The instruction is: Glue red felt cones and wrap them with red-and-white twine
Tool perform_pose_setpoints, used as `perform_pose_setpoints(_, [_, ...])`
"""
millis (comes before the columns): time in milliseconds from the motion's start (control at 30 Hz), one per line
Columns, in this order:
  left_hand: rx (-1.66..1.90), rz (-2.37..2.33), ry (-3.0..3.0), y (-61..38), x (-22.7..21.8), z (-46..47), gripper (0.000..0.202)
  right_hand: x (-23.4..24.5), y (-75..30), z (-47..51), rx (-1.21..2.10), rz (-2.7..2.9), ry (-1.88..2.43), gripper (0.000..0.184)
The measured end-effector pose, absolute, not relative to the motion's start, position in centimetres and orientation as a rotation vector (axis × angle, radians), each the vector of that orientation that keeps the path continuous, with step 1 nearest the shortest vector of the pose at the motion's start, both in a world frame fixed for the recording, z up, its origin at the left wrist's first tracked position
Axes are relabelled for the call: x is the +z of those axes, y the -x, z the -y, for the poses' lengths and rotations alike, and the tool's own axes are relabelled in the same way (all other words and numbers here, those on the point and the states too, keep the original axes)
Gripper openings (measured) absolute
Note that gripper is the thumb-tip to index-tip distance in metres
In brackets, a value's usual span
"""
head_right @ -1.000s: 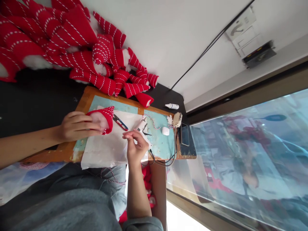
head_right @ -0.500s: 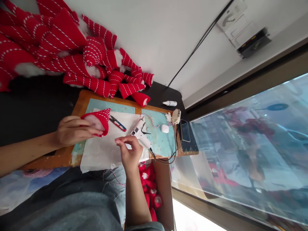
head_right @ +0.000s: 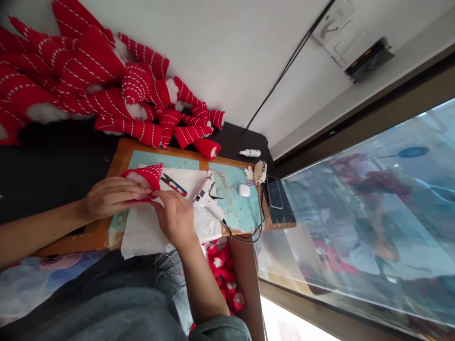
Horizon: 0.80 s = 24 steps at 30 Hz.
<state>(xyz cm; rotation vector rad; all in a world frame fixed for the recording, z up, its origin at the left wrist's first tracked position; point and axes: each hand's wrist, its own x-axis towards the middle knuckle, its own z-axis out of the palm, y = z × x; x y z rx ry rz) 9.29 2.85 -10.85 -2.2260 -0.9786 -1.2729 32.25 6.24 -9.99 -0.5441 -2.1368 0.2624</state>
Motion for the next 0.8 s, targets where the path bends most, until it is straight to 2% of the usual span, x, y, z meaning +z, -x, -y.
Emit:
perform_pose_setpoints(333, [-1.368, 0.952, 2.235, -8.6, -12.4, -3.1, 0.01, -9.8, -32.2, -7.1, 0.153, 2.263, 0.519, 0.019])
perform_pose_setpoints(500, [-1.391, 0.986, 2.221, -8.5, -13.1, -3.0, 0.007, -9.0, -32.2, -6.8, 0.184, 2.115, 0.465, 0.033])
perform_pose_setpoints(667, [-1.382, 1.04, 2.271, -8.4, -13.2, -2.9, 0.02, -8.7, -32.9, -5.7, 0.29, 1.786, 0.659, 0.007])
perform_pose_setpoints(800, [-1.401, 1.184, 2.284, -8.4, -12.7, -2.8, 0.012, -8.9, -33.9, -5.1, 0.376, 1.738, 0.794, 0.022])
